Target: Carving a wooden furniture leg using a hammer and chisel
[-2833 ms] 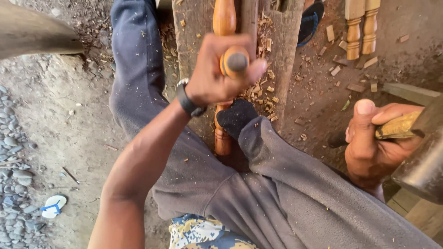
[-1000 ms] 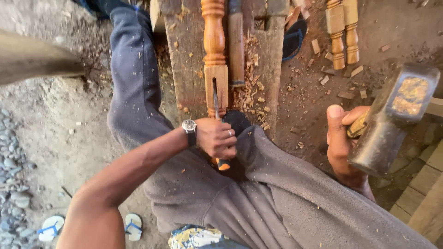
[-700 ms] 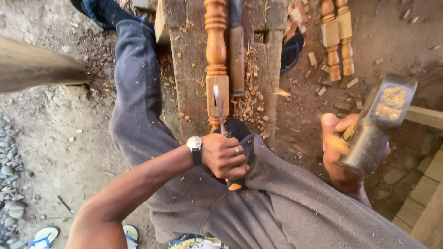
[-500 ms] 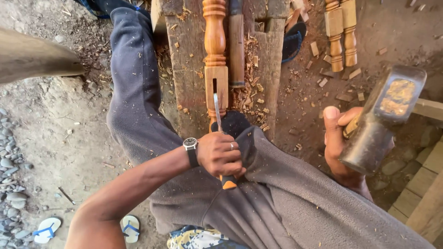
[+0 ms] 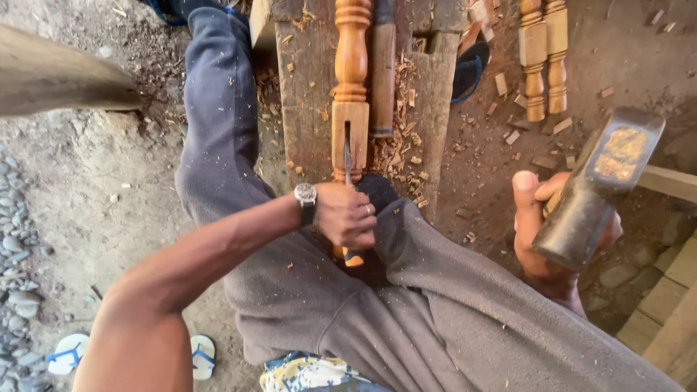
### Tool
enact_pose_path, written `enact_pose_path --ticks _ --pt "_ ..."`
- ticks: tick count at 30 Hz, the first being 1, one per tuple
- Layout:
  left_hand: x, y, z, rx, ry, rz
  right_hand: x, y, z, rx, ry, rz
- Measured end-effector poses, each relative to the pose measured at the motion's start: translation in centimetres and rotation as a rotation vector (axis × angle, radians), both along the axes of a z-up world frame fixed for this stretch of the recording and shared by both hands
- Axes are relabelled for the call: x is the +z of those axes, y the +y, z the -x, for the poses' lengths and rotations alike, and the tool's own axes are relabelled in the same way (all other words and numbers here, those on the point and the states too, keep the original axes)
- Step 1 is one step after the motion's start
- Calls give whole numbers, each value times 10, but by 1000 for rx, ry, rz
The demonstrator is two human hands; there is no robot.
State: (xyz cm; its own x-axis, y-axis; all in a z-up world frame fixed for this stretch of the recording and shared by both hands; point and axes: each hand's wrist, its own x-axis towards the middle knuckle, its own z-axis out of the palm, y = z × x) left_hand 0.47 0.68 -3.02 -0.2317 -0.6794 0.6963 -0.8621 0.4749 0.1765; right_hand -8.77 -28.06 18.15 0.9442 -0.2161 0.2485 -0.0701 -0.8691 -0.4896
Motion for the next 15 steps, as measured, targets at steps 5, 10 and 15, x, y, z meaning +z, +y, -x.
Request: enact_pose_path --ticks 5,10,15 --pt "56 -11 -14 300 -82 175 4 12 -14 -129 5 -366" --pt "132 -9 -112 656 770 -493 15 21 -22 -200 54 -501" --pt "107 -29 -158 628 1403 174 -4 6 -28 -157 87 -621"
